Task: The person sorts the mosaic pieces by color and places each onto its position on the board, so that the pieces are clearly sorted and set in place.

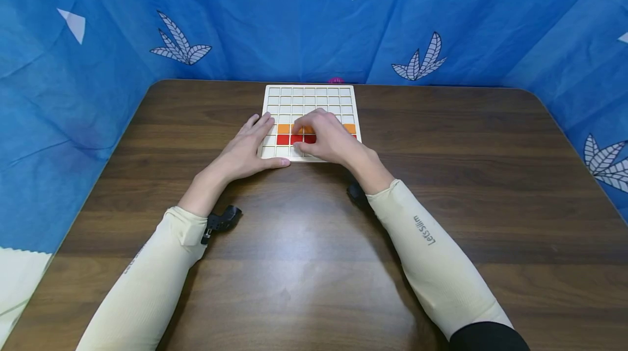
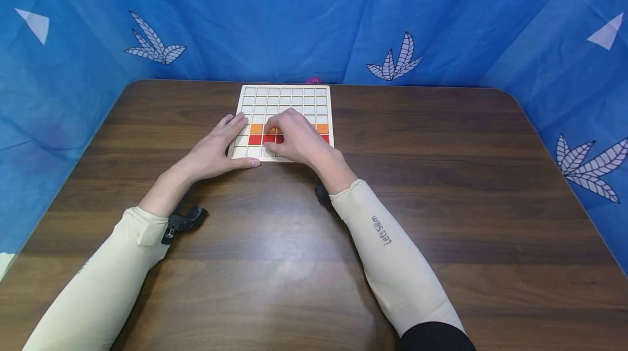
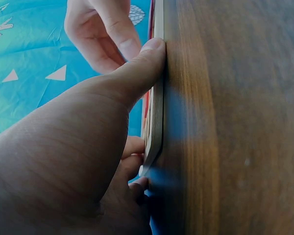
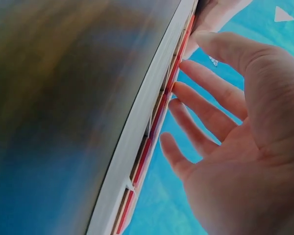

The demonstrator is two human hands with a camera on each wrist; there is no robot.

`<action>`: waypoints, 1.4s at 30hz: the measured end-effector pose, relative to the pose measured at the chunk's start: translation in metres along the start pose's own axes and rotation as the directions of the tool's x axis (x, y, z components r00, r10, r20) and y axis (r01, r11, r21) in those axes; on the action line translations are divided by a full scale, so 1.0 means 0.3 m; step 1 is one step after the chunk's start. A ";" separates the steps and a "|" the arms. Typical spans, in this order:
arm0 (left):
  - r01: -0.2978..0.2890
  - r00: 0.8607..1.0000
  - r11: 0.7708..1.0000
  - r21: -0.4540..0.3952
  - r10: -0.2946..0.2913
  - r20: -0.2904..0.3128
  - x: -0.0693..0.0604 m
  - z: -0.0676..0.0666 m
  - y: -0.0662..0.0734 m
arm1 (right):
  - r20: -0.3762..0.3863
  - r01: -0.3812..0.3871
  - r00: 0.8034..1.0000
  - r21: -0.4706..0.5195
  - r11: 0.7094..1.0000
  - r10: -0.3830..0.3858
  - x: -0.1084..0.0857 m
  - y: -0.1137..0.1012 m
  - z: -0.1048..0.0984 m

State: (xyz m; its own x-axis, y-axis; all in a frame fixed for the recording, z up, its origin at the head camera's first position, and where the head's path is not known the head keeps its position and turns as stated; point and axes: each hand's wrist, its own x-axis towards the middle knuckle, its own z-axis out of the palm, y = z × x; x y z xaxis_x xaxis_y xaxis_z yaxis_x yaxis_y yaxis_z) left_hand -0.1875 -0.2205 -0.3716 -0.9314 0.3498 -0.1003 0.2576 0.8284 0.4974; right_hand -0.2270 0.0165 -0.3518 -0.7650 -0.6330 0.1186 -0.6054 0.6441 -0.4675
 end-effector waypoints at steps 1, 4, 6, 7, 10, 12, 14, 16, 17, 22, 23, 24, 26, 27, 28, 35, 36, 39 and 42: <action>0.000 1.000 1.000 0.000 0.000 0.000 0.000 0.001 -0.001 | -0.001 0.004 1.000 0.006 1.000 -0.004 -0.002 0.002 0.000; 0.001 1.000 1.000 -0.001 -0.001 0.002 0.001 0.004 -0.004 | -0.015 0.001 1.000 0.013 1.000 -0.001 -0.010 0.005 -0.001; 0.002 1.000 1.000 0.000 -0.002 0.005 0.003 0.006 -0.005 | -0.045 -0.034 0.998 0.020 0.999 0.035 -0.015 0.006 -0.002; 0.003 1.000 1.000 -0.001 -0.003 0.007 0.004 0.007 -0.006 | -0.067 -0.060 0.996 0.020 0.998 0.061 -0.018 0.006 -0.005; 0.008 1.000 1.000 0.000 -0.008 0.008 0.004 0.006 -0.007 | -0.135 -0.153 0.978 0.039 0.987 0.157 -0.023 0.009 -0.009; 0.010 1.000 1.000 0.002 -0.010 0.008 0.005 0.005 -0.008 | -0.161 -0.193 0.967 0.052 0.980 0.199 -0.026 0.013 -0.010; 0.010 1.000 1.000 0.003 -0.010 0.007 0.005 0.004 -0.007 | -0.162 -0.205 0.964 0.061 0.977 0.212 -0.030 0.017 -0.014; 0.011 1.000 1.000 0.002 -0.011 0.009 0.004 0.004 -0.007 | -0.147 -0.198 0.968 0.061 0.978 0.205 -0.036 0.022 -0.017; 0.011 1.000 1.000 0.001 -0.011 0.010 0.004 0.004 -0.007 | -0.140 -0.192 0.970 0.059 0.980 0.199 -0.039 0.023 -0.019; 0.015 1.000 1.000 -0.004 -0.015 0.013 0.002 0.002 -0.006 | -0.125 -0.203 0.970 0.054 0.978 0.208 -0.067 0.034 -0.037; 0.014 1.000 1.000 -0.005 -0.014 0.013 0.002 0.001 -0.006 | -0.126 -0.213 0.968 0.051 0.976 0.218 -0.074 0.037 -0.041; 0.014 1.000 1.000 -0.004 -0.014 0.014 0.001 0.000 -0.006 | -0.125 -0.226 0.965 0.049 0.973 0.231 -0.082 0.040 -0.045; 0.013 1.000 1.000 -0.002 -0.013 0.016 0.001 -0.001 -0.004 | -0.117 -0.248 0.961 0.048 0.968 0.252 -0.094 0.048 -0.052; 0.013 1.000 1.000 -0.002 -0.013 0.018 0.001 -0.001 -0.004 | -0.110 -0.254 0.960 0.050 0.966 0.258 -0.098 0.051 -0.054; 0.015 1.000 1.000 0.000 -0.015 0.019 0.001 -0.001 -0.004 | -0.102 -0.257 0.960 0.053 0.965 0.261 -0.100 0.055 -0.055; 0.020 1.000 1.000 -0.001 -0.020 0.023 -0.001 0.000 0.000 | -0.080 -0.250 0.963 0.080 0.965 0.256 -0.117 0.054 -0.060; 0.017 1.000 1.000 -0.001 -0.017 0.021 -0.001 -0.001 0.001 | -0.093 -0.255 0.961 0.078 0.964 0.261 -0.123 0.053 -0.063; 0.009 1.000 1.000 -0.005 -0.008 0.019 -0.001 -0.006 0.007 | -0.137 -0.281 0.948 0.053 0.958 0.286 -0.141 0.053 -0.071; 0.010 1.000 1.000 -0.003 -0.010 0.021 -0.004 -0.006 0.005 | -0.144 -0.283 0.949 0.012 0.959 0.282 -0.151 0.052 -0.073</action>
State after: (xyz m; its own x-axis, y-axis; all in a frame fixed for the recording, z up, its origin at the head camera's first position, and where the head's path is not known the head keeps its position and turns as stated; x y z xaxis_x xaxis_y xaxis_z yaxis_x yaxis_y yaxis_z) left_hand -0.1865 -0.2204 -0.3693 -0.9284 0.3505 -0.1236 0.2472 0.8307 0.4988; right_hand -0.2065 0.0647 -0.3453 -0.9279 -0.3572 0.1066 -0.3615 0.7920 -0.4920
